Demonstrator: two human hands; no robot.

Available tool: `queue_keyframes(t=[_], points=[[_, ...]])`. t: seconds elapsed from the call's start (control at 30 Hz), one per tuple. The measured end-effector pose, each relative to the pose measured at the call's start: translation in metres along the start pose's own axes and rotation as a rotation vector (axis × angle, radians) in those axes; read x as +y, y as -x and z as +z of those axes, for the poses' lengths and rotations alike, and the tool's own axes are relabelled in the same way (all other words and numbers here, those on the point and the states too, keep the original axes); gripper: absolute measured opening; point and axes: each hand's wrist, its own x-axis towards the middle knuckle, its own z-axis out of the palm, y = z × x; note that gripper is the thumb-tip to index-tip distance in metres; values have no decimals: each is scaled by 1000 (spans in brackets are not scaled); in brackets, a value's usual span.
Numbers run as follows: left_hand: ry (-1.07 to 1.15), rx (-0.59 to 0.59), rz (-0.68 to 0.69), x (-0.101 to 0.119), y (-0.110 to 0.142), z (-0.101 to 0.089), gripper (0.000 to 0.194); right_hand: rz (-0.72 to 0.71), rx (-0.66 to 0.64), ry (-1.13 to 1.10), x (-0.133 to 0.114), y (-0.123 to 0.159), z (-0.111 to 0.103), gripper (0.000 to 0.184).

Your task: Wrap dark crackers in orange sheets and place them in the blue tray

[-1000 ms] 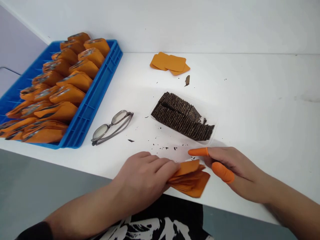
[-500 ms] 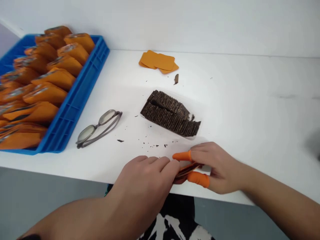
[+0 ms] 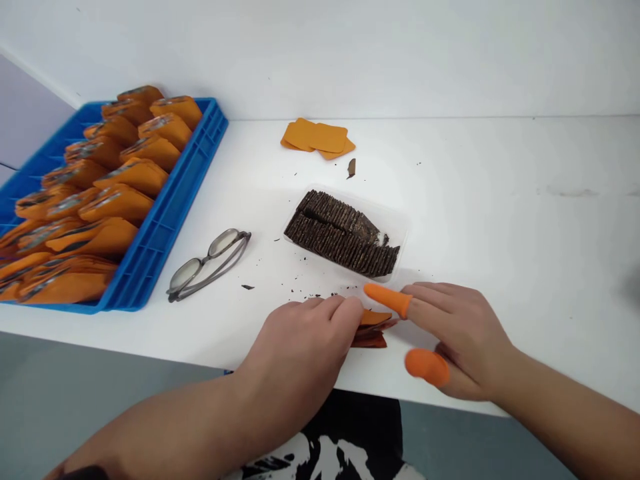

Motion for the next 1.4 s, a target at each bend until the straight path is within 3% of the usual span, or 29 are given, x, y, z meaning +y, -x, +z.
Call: queue_keyframes(t=[0.1,0.23,0.33,0.57,0.73,0.87,1.07,1.2,1.3,1.4], points=[[41,63,27,3,1,2,15,-102,91,37,-5,1,1,61],[25,70,18,-2,4,4,16,-149,-10,97,-5,0,7,25],[71,92,38,-12,10,5,20,-122,-21,101,-3,0,9,11],[210,331,150,-29,21,20,15,-91,-74,135,1,1,8,21],[439,520,283,-33,16,37,46,-46,-41,66,6,6,13,41],[444,625,336,-37,14,45,36,-41,-19,30,7,5,14,46],[391,609,365,-39,16,48,27,-64,-139,48,4,2,12,38],[448,574,348,-39,17,59,37,-65,-139,72,2,3,16,20],[520,573,324,-38,14,67,43,-31,-106,133,-2,1,19,27],[506,511,362,-34,10,66,32,1,-70,192,-7,-2,19,35]])
